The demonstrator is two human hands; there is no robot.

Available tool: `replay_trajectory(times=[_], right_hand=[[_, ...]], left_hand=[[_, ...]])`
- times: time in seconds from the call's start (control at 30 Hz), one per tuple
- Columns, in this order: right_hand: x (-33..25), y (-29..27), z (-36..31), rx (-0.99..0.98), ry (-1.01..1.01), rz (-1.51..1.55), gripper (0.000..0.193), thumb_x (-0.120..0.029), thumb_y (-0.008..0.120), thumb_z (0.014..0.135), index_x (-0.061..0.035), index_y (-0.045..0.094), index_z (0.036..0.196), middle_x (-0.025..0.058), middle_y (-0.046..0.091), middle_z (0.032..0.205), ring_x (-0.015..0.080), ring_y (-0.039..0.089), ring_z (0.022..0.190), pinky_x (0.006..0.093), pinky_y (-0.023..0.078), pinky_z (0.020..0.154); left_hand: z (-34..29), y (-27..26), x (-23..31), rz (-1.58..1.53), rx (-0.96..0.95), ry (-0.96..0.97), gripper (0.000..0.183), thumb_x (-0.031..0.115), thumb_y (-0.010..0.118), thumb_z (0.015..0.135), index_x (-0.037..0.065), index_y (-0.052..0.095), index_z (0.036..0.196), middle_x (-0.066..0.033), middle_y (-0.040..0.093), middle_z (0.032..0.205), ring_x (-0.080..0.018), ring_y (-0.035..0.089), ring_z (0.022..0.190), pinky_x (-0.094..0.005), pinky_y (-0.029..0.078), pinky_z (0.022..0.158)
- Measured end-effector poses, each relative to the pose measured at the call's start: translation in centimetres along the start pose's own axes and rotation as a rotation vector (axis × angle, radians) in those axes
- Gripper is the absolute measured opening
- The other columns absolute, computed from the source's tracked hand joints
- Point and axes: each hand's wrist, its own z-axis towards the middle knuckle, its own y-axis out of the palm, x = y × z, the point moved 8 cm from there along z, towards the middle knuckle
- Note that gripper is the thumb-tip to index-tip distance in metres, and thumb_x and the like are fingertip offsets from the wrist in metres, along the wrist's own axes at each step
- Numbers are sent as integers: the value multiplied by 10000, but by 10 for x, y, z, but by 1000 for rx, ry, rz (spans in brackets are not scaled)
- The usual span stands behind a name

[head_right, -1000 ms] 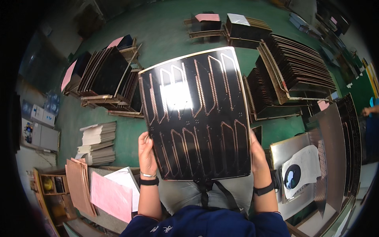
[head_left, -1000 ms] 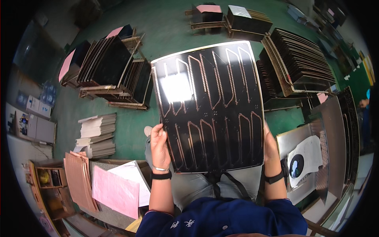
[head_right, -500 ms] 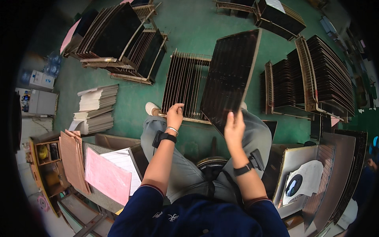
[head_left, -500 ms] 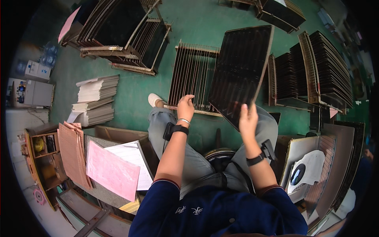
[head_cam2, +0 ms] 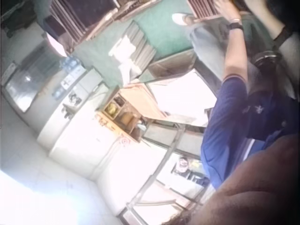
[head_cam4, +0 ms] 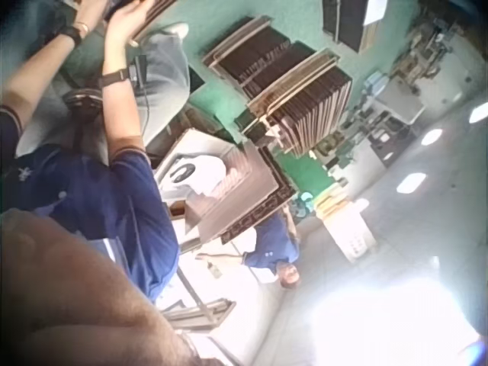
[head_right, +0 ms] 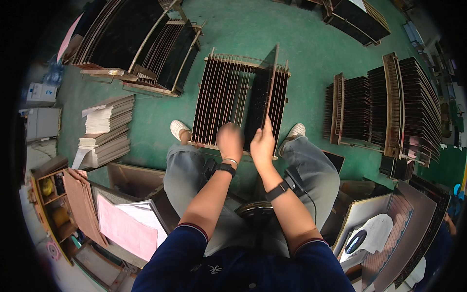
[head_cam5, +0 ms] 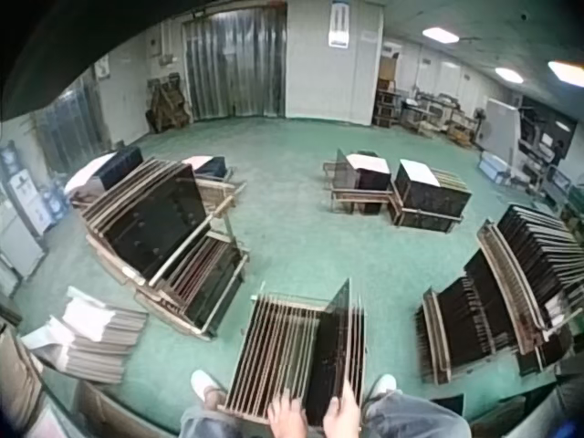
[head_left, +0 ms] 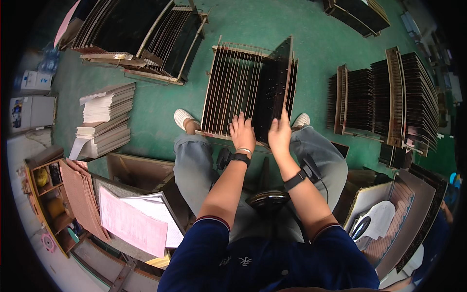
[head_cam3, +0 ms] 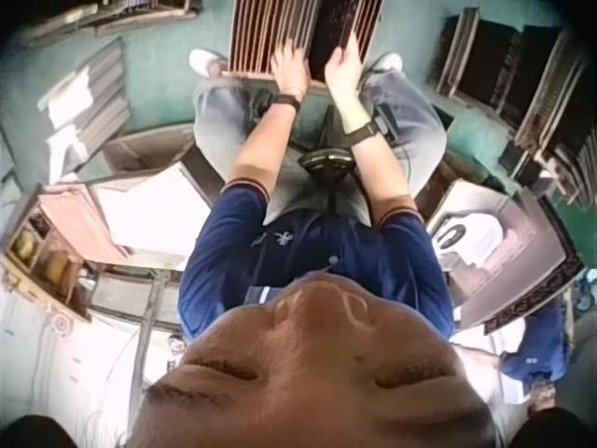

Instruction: Inspecting and sorting black reflective panels from a rack on a factory floor.

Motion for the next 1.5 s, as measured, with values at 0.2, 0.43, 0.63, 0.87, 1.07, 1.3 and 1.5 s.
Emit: replay_trajectory(times=[0.2,0.43,0.63,0.87,1.07,1.3,1.5], right_hand=[[59,46,-16,-250,206,-232,495,-4,426,888,-46,319,1370,272,563,1127,393,574,1011,414,484,837],[70,6,-65,-380,154,-92,480,76,439,845,-38,420,1311,216,549,1208,287,572,1094,334,459,913],[83,-40,-84,-391,173,-43,508,108,415,829,-41,418,1314,197,545,1221,212,600,1018,282,479,849],[54,-109,-61,-275,376,455,526,-236,484,948,-44,295,1399,142,421,1364,209,476,1173,326,417,929],[-25,-175,-43,-180,359,1184,397,-286,409,974,-15,464,1258,103,565,1175,189,558,1053,310,455,899],[-53,-220,-69,32,227,1245,371,-207,461,958,-19,442,1278,88,565,1172,183,573,1038,312,483,868],[-88,-201,-112,-148,165,1269,380,-180,457,956,-65,401,1313,69,532,1236,217,541,1106,349,468,915]], left_hand=[[4,7,1,99,-23,7,258,144,671,730,78,628,976,-83,381,1371,-293,333,1255,-460,261,1034],[0,-2,2,-3,6,0,108,77,579,755,38,640,835,-90,435,1336,-302,343,1252,-486,266,1022],[-12,-115,31,-518,2,58,89,33,577,778,-12,576,855,-159,622,1032,-348,594,898,-371,487,768],[-70,-291,-4,-1293,-14,-38,64,20,559,840,17,528,784,-37,594,870,-66,512,731,-197,415,660],[-125,-265,-19,-1694,-119,-161,86,87,574,846,41,519,798,-63,620,829,-85,566,702,-212,466,663],[-144,-260,20,-2169,-132,-77,392,373,432,953,28,491,1128,-78,608,1014,-179,600,890,-303,513,780],[-163,-233,58,-2068,-62,-238,359,300,459,954,90,458,1245,-90,554,1192,-235,559,1083,-374,499,890]])
